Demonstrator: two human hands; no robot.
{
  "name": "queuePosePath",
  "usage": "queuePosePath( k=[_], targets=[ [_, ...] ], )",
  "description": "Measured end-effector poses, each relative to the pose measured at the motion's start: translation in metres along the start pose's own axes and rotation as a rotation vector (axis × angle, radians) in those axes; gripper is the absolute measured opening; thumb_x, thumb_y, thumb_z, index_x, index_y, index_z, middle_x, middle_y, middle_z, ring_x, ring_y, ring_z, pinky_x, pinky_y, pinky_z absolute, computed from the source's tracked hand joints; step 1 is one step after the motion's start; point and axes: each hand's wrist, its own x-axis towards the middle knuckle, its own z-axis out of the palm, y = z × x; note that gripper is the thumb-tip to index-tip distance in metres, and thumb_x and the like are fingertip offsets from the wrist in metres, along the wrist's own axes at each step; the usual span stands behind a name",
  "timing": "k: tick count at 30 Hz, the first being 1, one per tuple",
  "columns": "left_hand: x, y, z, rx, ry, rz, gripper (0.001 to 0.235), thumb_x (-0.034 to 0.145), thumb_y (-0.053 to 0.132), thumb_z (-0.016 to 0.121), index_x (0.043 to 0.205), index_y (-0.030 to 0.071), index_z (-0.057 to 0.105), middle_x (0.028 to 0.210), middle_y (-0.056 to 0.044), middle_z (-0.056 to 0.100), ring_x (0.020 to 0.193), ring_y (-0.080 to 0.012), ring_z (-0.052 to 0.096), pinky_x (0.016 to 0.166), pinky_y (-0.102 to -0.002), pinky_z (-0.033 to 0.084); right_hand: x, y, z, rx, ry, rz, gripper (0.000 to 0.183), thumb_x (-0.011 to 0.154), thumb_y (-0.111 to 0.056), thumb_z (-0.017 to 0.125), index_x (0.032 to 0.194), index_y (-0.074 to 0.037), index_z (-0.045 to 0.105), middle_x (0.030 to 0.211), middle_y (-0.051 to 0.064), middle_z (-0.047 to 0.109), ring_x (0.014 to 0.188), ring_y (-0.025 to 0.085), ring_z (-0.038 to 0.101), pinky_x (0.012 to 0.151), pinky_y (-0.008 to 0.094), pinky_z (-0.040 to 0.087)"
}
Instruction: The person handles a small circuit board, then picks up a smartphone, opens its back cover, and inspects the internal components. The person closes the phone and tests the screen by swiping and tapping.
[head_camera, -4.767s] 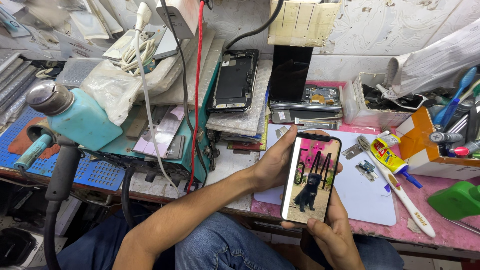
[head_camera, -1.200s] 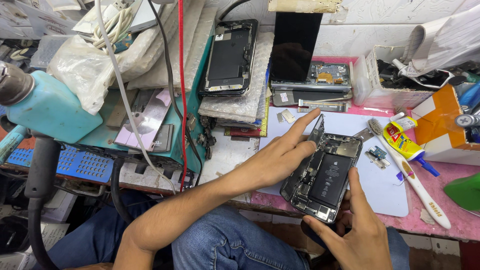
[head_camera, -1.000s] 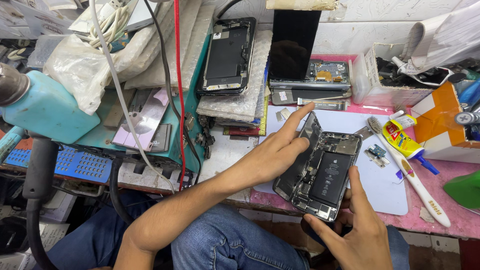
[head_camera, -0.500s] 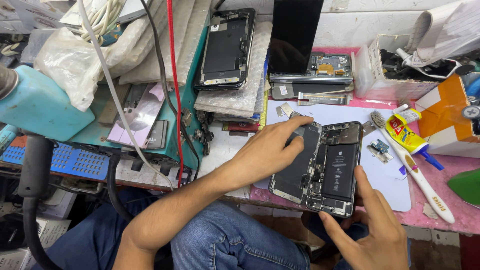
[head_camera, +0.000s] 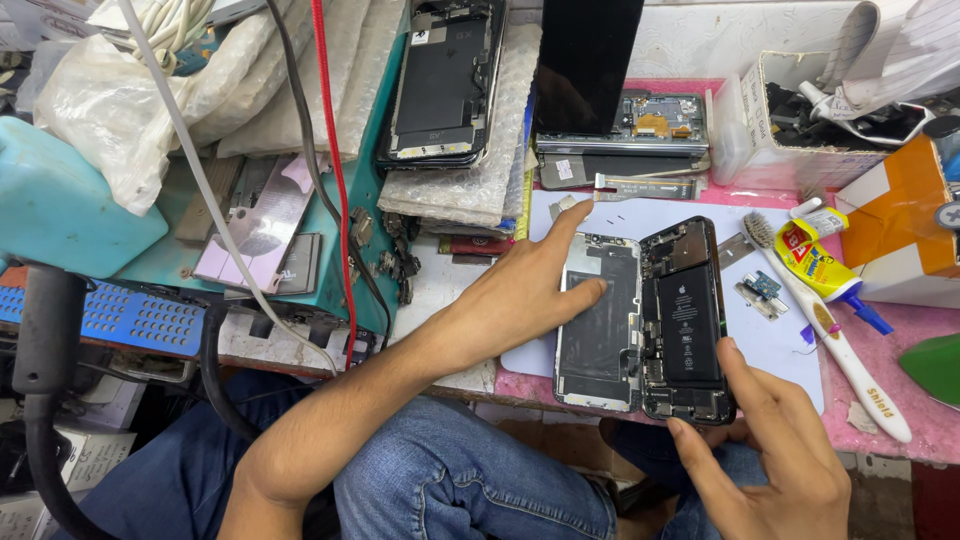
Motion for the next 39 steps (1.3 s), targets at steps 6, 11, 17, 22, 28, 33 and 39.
queuePosePath(
  k=[6, 11, 17, 22, 28, 33, 39],
  targets=[
    [0.004, 0.000, -0.002, 0.034, -0.043, -0.172, 0.060, 0.088, 0.028, 0.068, 0.133, -0.007, 0.048, 0.075, -0.019, 0.072, 0.061, -0.0256, 0.076, 0.058, -0.039, 0.060, 0.000, -0.004, 0.001, -0.007, 0.019, -0.034, 0.069, 0.074, -0.004, 0.081, 0.140, -0.002, 0.062, 0.120, 0.017, 0.067, 0.097, 0.019, 0.074, 0.082, 0.030, 0.061],
    [0.004, 0.007, -0.005, -0.001, -0.072, -0.260, 0.059, 0.086, 0.029, 0.069, 0.130, -0.006, 0.050, 0.070, -0.018, 0.073, 0.055, -0.0244, 0.074, 0.049, -0.038, 0.060, 0.001, -0.007, 0.000, -0.040, 0.018, -0.041, 0.069, 0.073, -0.004, 0.081, 0.139, -0.001, 0.061, 0.119, 0.018, 0.067, 0.099, 0.020, 0.073, 0.085, 0.032, 0.059],
    [0.003, 0.001, -0.005, 0.063, -0.012, -0.146, 0.059, 0.085, 0.030, 0.074, 0.127, -0.007, 0.055, 0.072, -0.020, 0.073, 0.061, -0.0255, 0.075, 0.061, -0.039, 0.059, 0.000, -0.009, 0.001, -0.112, 0.037, -0.058, 0.070, 0.072, -0.005, 0.082, 0.139, -0.003, 0.062, 0.117, 0.018, 0.068, 0.101, 0.022, 0.073, 0.088, 0.035, 0.058],
    [0.004, -0.002, -0.004, 0.090, 0.006, -0.119, 0.060, 0.085, 0.031, 0.076, 0.127, -0.006, 0.056, 0.072, -0.020, 0.072, 0.063, -0.0253, 0.075, 0.063, -0.039, 0.058, 0.000, -0.011, 0.005, -0.125, 0.057, -0.091, 0.069, 0.072, -0.004, 0.082, 0.139, -0.004, 0.063, 0.116, 0.017, 0.068, 0.104, 0.024, 0.072, 0.090, 0.037, 0.057],
    [0.004, 0.001, -0.005, 0.043, -0.025, -0.172, 0.057, 0.085, 0.029, 0.074, 0.128, -0.004, 0.055, 0.064, -0.013, 0.071, 0.053, -0.0206, 0.073, 0.053, -0.035, 0.058, -0.001, -0.013, 0.008, -0.118, 0.053, -0.085, 0.069, 0.073, -0.005, 0.081, 0.139, -0.006, 0.063, 0.117, 0.016, 0.068, 0.106, 0.024, 0.072, 0.091, 0.036, 0.058],
    [0.006, 0.002, -0.005, -0.036, -0.039, -0.247, 0.057, 0.087, 0.030, 0.069, 0.132, -0.002, 0.055, 0.057, -0.011, 0.068, 0.048, -0.0171, 0.070, 0.044, -0.032, 0.054, 0.001, -0.015, 0.005, -0.105, 0.054, -0.143, 0.067, 0.074, -0.004, 0.079, 0.138, 0.001, 0.060, 0.123, 0.022, 0.068, 0.114, 0.028, 0.070, 0.094, 0.039, 0.056],
    [0.008, 0.001, -0.004, -0.082, -0.012, -0.196, 0.058, 0.090, 0.030, 0.067, 0.135, -0.004, 0.055, 0.057, -0.007, 0.066, 0.048, -0.0150, 0.069, 0.045, -0.030, 0.051, 0.003, -0.013, 0.001, -0.033, 0.013, -0.028, 0.067, 0.077, -0.004, 0.077, 0.141, 0.002, 0.057, 0.127, 0.022, 0.070, 0.110, 0.024, 0.073, 0.090, 0.036, 0.059]
  ],
)
